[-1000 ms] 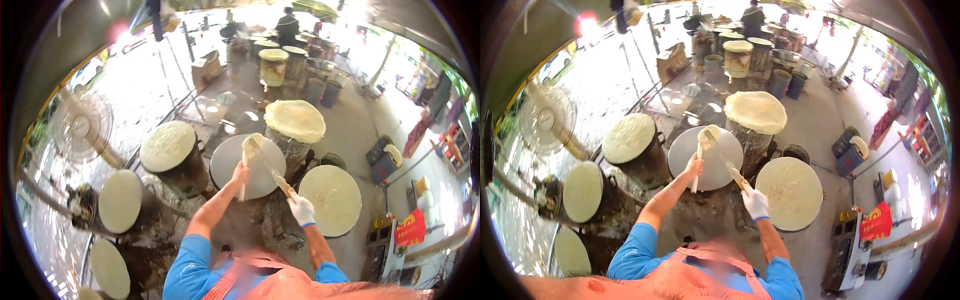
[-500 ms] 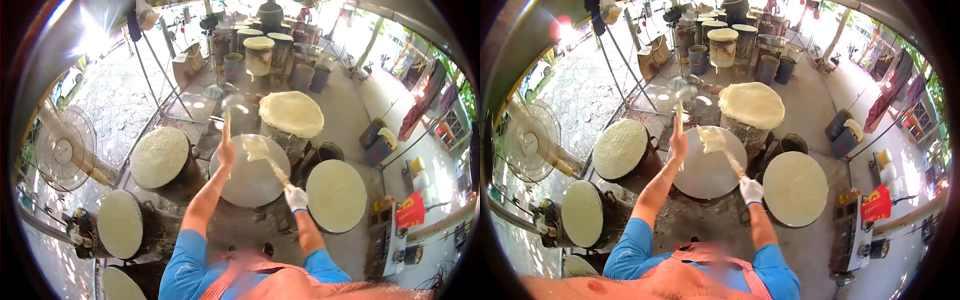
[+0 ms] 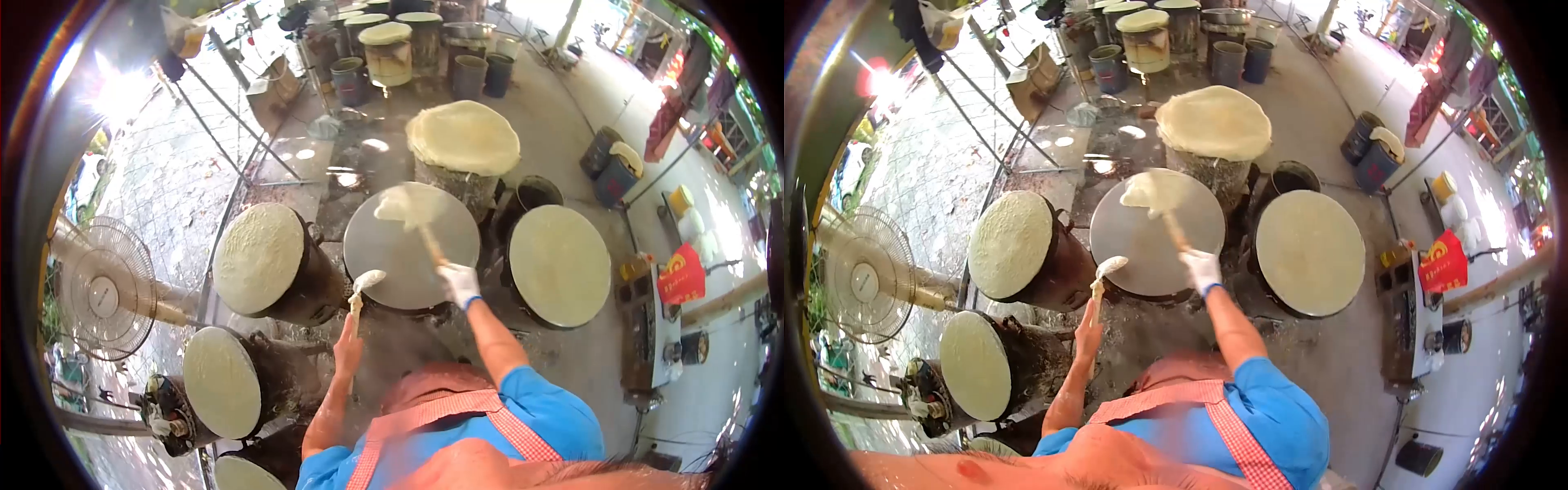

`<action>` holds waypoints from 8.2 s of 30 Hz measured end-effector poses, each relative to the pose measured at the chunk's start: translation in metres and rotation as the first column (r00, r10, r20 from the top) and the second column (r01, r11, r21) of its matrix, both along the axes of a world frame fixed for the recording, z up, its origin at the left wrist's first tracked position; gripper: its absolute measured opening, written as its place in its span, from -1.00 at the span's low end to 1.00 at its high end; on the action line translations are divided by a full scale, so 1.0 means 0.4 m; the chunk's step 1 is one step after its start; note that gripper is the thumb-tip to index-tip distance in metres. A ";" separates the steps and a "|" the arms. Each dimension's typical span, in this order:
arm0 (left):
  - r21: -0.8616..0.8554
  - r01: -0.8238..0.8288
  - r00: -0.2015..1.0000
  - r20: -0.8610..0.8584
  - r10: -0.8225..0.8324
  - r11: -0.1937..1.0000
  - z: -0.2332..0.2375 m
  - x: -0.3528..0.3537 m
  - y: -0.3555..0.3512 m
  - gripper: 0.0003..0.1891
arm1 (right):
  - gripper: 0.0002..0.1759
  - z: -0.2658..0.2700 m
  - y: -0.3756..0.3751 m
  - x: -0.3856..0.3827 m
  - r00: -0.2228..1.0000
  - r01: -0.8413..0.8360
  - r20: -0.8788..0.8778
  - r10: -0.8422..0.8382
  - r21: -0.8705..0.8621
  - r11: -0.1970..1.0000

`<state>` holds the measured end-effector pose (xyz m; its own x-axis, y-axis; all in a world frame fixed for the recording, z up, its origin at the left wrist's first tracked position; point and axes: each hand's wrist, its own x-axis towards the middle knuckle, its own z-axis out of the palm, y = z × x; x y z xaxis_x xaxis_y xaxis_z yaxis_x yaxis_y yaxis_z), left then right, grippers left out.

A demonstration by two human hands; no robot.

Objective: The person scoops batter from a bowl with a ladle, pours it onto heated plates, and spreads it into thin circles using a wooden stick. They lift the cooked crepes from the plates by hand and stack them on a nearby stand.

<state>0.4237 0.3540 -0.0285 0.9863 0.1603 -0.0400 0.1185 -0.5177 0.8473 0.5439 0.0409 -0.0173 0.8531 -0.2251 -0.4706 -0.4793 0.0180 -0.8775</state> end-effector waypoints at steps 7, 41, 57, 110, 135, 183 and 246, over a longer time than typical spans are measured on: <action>0.121 0.058 0.992 0.104 -0.071 0.991 -0.026 -0.069 0.046 -0.27 | -0.68 0.119 -0.125 -0.033 0.996 -0.039 0.083 0.029 0.109 0.993; -0.179 -0.591 0.700 -0.598 0.390 0.787 -0.041 -0.434 -0.168 -0.51 | -0.55 0.113 -0.245 0.405 0.747 -0.612 -0.166 0.644 0.204 0.764; -0.146 -0.700 0.628 -0.592 0.505 0.700 -0.062 -0.522 -0.199 -0.47 | -0.62 0.087 -0.318 0.375 0.449 -0.833 -0.178 0.875 0.270 0.482; -0.839 -0.227 0.974 -0.200 -0.108 -0.494 0.156 -0.850 0.075 -0.36 | -0.68 -0.092 0.114 -0.484 0.889 0.020 0.375 0.261 -0.602 0.798; -0.897 -0.395 0.913 -0.360 -0.190 -0.196 0.072 -0.727 0.012 -0.46 | -0.79 -0.091 -0.069 -0.390 0.713 -0.081 0.272 0.647 -0.883 0.462; -0.688 -0.557 0.817 -0.351 -0.457 -0.466 -0.281 -0.648 0.267 -0.80 | -0.73 -0.056 -0.205 0.046 0.780 0.108 0.244 0.576 -0.959 0.261; -0.877 0.190 -0.568 -0.465 0.679 -0.442 -0.053 -1.587 -1.234 -0.66 | -0.64 0.150 0.485 -1.646 -0.919 0.316 -0.249 -0.305 -0.929 -0.192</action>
<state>-0.2110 -0.1396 -0.0498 -0.4974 0.6223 -0.6045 -0.8444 -0.1875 0.5018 -0.1145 0.2347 0.0427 -0.9661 0.2220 -0.1317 0.2395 0.9613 -0.1365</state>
